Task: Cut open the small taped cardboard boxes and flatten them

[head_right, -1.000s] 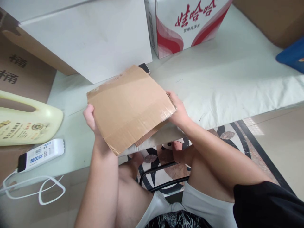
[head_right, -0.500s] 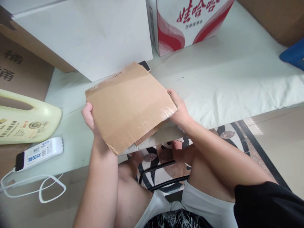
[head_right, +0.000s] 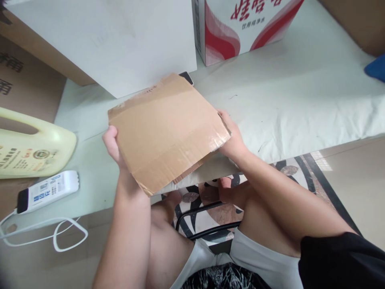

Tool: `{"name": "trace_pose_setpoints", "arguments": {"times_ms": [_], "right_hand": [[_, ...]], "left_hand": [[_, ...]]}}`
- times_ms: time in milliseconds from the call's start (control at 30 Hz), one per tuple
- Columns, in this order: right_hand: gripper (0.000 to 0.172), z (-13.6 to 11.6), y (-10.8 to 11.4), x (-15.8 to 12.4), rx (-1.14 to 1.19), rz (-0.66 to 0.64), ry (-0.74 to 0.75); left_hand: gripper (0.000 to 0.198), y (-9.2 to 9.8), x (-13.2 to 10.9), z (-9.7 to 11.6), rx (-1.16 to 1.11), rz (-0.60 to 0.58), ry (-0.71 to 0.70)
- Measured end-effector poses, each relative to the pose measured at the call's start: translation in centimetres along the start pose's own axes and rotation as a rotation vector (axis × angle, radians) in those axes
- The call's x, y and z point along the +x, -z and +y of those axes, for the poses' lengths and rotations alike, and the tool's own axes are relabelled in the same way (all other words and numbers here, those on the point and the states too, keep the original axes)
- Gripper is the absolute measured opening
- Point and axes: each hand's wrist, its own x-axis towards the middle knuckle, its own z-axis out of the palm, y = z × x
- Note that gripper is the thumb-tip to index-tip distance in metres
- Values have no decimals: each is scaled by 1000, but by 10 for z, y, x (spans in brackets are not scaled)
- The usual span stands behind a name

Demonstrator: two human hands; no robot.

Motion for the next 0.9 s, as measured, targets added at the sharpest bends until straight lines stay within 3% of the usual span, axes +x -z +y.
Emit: {"name": "trace_pose_setpoints", "arguments": {"times_ms": [367, 900], "right_hand": [[55, -5, 1, -1, -8, -9, -39], [56, -4, 0, -1, -52, 10, -19]], "left_hand": [[47, -4, -2, 1, 10, 52, -4], [49, -1, 1, -1, -25, 19, -15]]}}
